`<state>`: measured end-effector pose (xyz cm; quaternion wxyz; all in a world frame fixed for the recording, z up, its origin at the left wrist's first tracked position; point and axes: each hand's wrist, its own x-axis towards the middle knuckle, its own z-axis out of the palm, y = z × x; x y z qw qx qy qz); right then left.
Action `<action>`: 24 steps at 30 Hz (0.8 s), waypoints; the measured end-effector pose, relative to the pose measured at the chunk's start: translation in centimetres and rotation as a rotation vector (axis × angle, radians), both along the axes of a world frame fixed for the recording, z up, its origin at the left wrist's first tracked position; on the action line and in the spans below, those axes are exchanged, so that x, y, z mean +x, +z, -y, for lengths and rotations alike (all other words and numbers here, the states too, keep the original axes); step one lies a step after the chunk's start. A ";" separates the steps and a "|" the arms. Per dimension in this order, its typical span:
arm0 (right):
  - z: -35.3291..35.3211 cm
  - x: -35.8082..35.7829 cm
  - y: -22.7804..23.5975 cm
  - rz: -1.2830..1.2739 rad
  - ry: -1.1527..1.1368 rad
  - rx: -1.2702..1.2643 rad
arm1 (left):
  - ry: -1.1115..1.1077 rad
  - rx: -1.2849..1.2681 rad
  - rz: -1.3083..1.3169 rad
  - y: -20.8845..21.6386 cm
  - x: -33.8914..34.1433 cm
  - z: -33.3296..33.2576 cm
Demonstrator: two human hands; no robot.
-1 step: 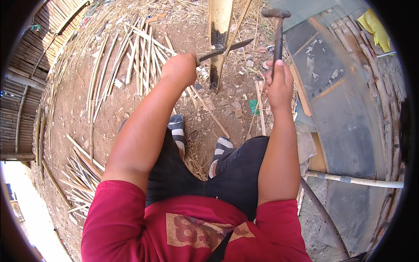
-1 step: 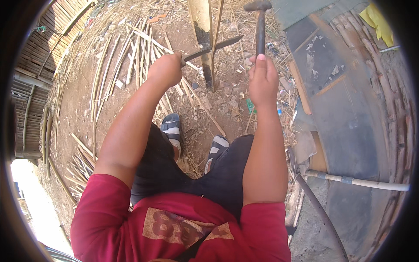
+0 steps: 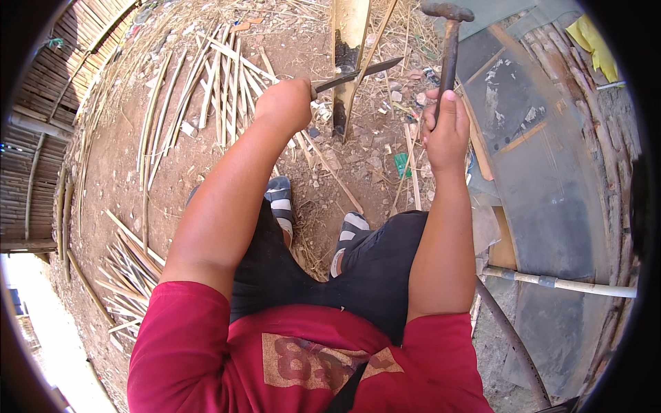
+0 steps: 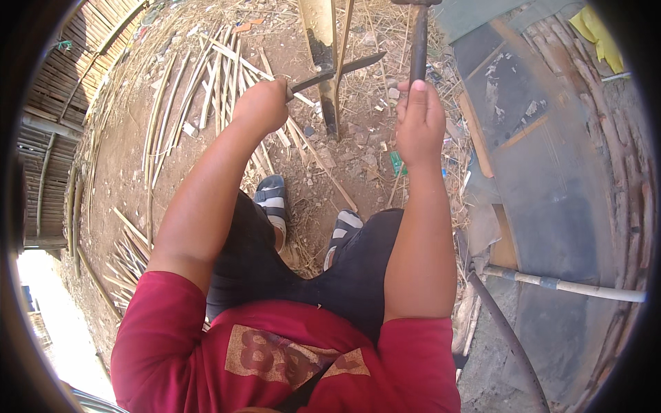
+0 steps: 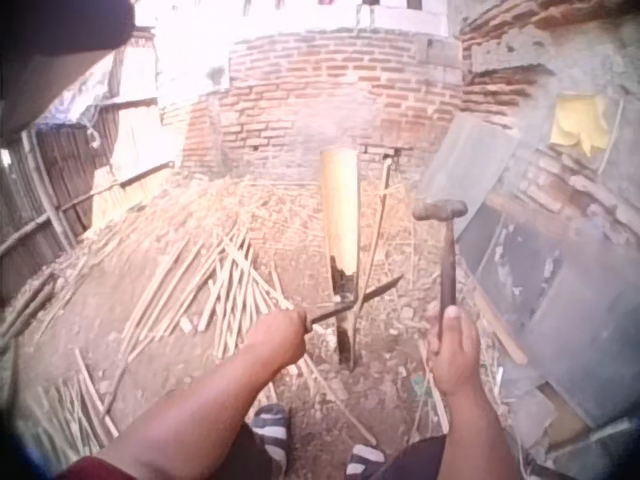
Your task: The person uses a large blade to shave and whittle strips of bamboo and then uses a hammer and the blade to split a thicker piece of bamboo.
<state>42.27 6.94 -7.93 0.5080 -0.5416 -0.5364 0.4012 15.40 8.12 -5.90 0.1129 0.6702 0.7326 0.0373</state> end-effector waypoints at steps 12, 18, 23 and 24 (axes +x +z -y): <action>-0.3 -0.2 -0.2 -0.376 0.055 0.106 | 0.008 -0.007 -0.009 -1.3 -0.4 -0.4; -2.3 -0.5 -3.5 0.265 -0.019 -0.174 | 0.034 -0.001 -0.006 -1.3 -0.3 -0.8; -0.4 -1.0 -0.4 -0.157 0.075 -0.006 | 0.024 -0.028 -0.019 -1.6 -0.6 -0.8; -0.6 -0.7 -1.5 -0.158 0.122 0.036 | 0.027 -0.027 -0.025 -1.7 -0.7 -0.7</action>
